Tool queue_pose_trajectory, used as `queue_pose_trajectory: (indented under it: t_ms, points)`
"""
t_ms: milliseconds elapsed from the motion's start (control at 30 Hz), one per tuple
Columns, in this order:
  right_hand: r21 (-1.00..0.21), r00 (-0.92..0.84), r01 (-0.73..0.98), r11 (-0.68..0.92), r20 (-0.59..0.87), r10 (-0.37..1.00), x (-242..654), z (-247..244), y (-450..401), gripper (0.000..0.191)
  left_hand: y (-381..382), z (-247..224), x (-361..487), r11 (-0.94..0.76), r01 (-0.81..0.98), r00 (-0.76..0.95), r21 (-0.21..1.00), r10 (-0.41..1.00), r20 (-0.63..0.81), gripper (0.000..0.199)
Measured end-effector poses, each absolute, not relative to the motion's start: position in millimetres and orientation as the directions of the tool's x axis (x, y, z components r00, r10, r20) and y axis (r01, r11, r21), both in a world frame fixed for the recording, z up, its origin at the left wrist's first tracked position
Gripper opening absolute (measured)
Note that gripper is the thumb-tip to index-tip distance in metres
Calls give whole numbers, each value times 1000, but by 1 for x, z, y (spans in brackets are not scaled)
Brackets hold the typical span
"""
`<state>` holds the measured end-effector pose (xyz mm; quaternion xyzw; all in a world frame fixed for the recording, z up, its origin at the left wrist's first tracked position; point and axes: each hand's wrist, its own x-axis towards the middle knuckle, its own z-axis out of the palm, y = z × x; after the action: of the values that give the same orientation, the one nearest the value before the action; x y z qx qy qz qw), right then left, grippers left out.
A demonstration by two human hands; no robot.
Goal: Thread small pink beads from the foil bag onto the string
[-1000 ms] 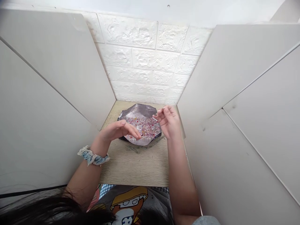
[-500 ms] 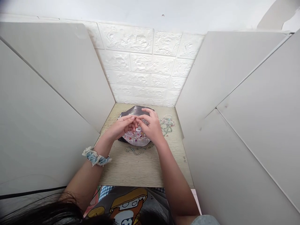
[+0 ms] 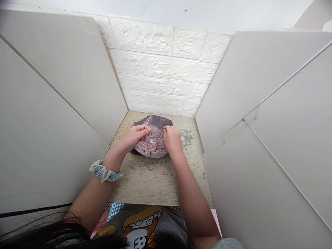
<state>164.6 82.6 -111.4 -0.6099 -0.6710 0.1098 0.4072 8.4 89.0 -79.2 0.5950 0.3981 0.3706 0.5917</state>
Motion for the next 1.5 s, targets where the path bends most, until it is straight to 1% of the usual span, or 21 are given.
queue_pose_trajectory:
  t_ms: [100, 200, 233, 267, 300, 333, 400, 433, 500, 700, 833, 1000, 1500]
  points:
    - [-639, 138, 765, 81, 286, 948, 166, -124, 84, 22, 88, -76, 8, 3, 19, 385, 1000, 923, -10, 22]
    - [-685, 232, 728, -18, 221, 947, 164, -130, 83, 26, 87, -73, 7, 7, 51, 369, 999, 929, -26, 22]
    - [-678, 243, 733, -48, 195, 950, 163, -129, 83, 24, 86, -72, 7, 11, 70, 362, 998, 932, -36, 22]
    - [-644, 240, 761, -82, 162, 957, 162, -128, 83, 21, 86, -71, 8, 15, 88, 356, 996, 933, -45, 22]
    - [-581, 227, 806, -116, 122, 966, 160, -126, 83, 18, 85, -70, 8, 16, 103, 352, 995, 934, -52, 22]
    - [-498, 210, 855, -145, 76, 975, 159, -124, 83, 16, 85, -69, 8, 16, 114, 349, 993, 935, -56, 22]
    - [-340, 181, 924, -174, -10, 983, 157, -119, 84, 18, 84, -69, 9, 18, 132, 341, 991, 938, -62, 22]
    - [-291, 172, 940, -177, -42, 984, 156, -117, 85, 20, 84, -69, 9, 20, 139, 332, 990, 941, -65, 22]
    - [-249, 162, 952, -177, -79, 984, 155, -116, 85, 24, 83, -68, 9, 28, 152, 307, 988, 949, -74, 22]
    - [-220, 163, 960, -174, -70, 984, 153, -118, 85, 28, 83, -68, 9, 33, 186, 274, 982, 958, -85, 22]
    - [-234, 144, 960, -154, -59, 988, 153, -117, 85, 28, 84, -69, 10, 24, 196, 276, 980, 958, -78, 22]
    - [-266, 114, 956, -122, -47, 992, 155, -117, 84, 34, 85, -70, 11, 17, 222, 278, 975, 957, -80, 22]
    - [-230, 64, 970, -73, -49, 997, 153, -121, 85, 25, 86, -72, 11, -3, 272, 244, 962, 968, -66, 20]
